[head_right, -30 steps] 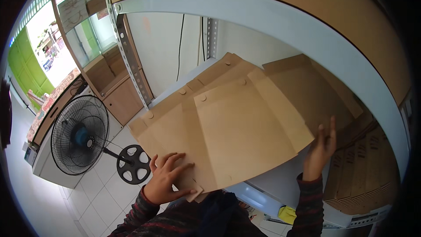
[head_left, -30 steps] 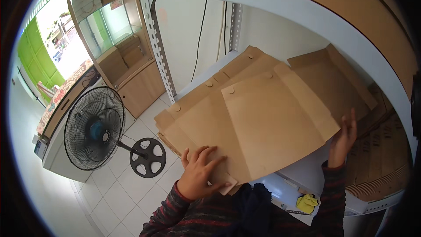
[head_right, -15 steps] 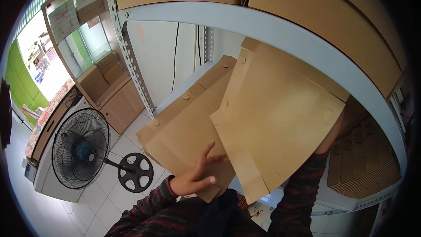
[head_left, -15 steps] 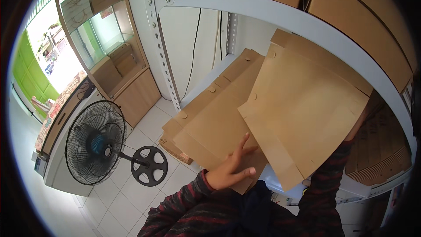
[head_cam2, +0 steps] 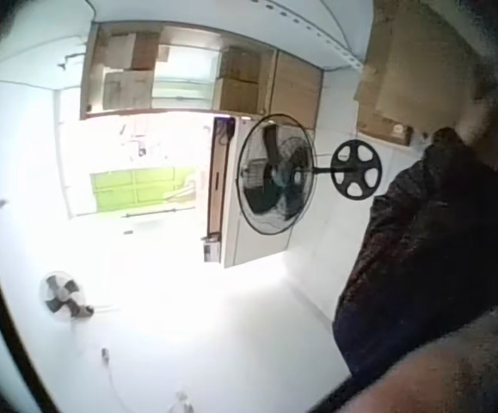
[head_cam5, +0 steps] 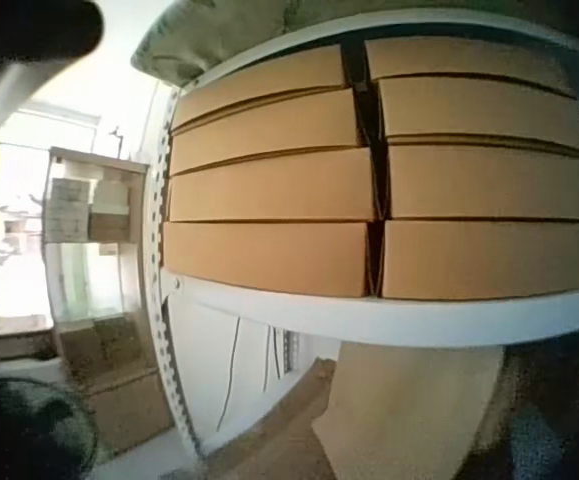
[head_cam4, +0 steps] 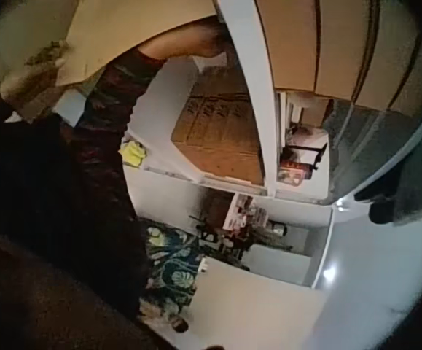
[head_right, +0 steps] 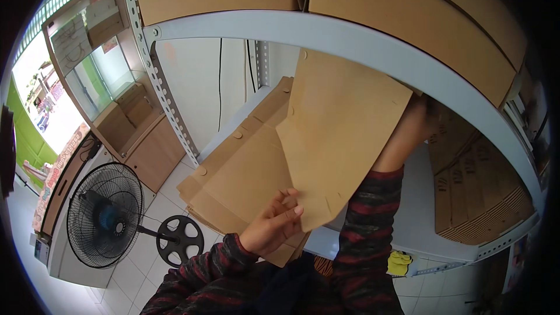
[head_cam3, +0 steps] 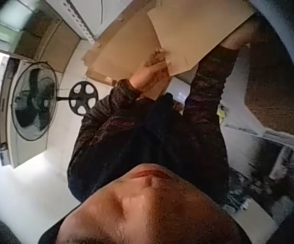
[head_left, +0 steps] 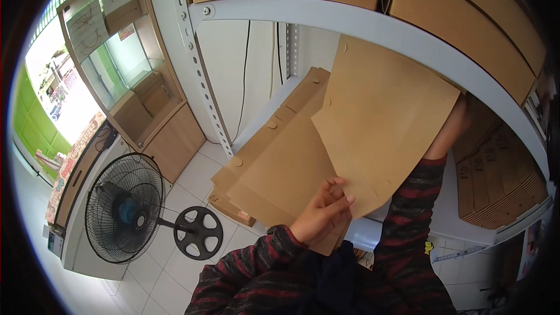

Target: The person assembles flat cardboard boxes by folding the sides and inserting tabs into slots to form a three-dimensional container. They repeat this process for multiple boxes, stacking the finished ones on a nearby shelf.

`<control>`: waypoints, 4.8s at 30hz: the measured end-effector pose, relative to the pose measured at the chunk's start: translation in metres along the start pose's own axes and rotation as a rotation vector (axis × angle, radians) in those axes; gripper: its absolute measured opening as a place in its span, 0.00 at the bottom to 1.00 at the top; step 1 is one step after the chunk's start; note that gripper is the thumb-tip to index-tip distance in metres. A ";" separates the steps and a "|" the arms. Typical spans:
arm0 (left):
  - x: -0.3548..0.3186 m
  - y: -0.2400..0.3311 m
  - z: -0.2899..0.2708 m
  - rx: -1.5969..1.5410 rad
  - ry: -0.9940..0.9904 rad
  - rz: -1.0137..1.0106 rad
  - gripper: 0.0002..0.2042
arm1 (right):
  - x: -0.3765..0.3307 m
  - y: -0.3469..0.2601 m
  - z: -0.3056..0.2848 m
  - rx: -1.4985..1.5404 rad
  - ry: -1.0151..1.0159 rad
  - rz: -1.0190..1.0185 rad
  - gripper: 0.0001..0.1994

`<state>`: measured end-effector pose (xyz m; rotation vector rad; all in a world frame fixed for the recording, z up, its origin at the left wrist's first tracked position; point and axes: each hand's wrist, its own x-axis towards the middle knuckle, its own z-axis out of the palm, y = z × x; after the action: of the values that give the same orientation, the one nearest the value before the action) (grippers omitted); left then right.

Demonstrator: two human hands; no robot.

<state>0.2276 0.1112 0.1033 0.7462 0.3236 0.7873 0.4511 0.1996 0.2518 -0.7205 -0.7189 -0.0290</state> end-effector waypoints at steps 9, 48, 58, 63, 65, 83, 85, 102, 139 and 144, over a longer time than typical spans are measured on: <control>-0.027 0.079 -0.070 0.423 0.458 0.502 0.15 | -0.044 -0.020 -0.053 0.039 -0.106 0.054 0.22; -0.040 0.083 -0.080 1.713 0.530 0.466 0.06 | -0.104 0.040 -0.072 -0.422 -1.548 0.167 0.05; -0.030 0.032 -0.046 2.325 0.293 0.538 0.17 | -0.111 0.062 -0.078 -0.535 -1.564 -0.063 0.08; -0.022 0.029 -0.053 2.211 0.262 0.490 0.19 | -0.143 0.023 -0.079 -0.646 -1.521 -0.491 0.11; -0.019 0.029 -0.066 2.232 0.239 0.499 0.18 | -0.168 0.006 -0.082 -0.627 -1.592 -0.492 0.13; -0.035 0.047 -0.035 1.889 0.531 0.711 0.09 | -0.097 -0.019 -0.158 -0.732 -1.226 0.168 0.21; -0.038 0.048 -0.051 1.946 0.428 0.685 0.08 | -0.095 -0.007 -0.167 -0.726 -1.215 0.147 0.15; -0.059 0.037 -0.057 1.859 0.399 0.690 0.07 | -0.104 0.049 -0.143 -0.958 -1.205 0.015 0.24; -0.109 0.053 -0.101 1.675 0.660 0.701 0.19 | -0.176 -0.047 -0.064 -0.401 -1.357 -0.239 0.17; -0.100 0.055 -0.101 1.767 0.581 0.721 0.13 | -0.199 -0.027 -0.050 -0.374 -1.530 -0.435 0.12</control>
<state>0.0786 0.1124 0.0706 2.3693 1.4061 1.3177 0.3218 0.1065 0.1200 -0.8596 -2.3768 -0.0028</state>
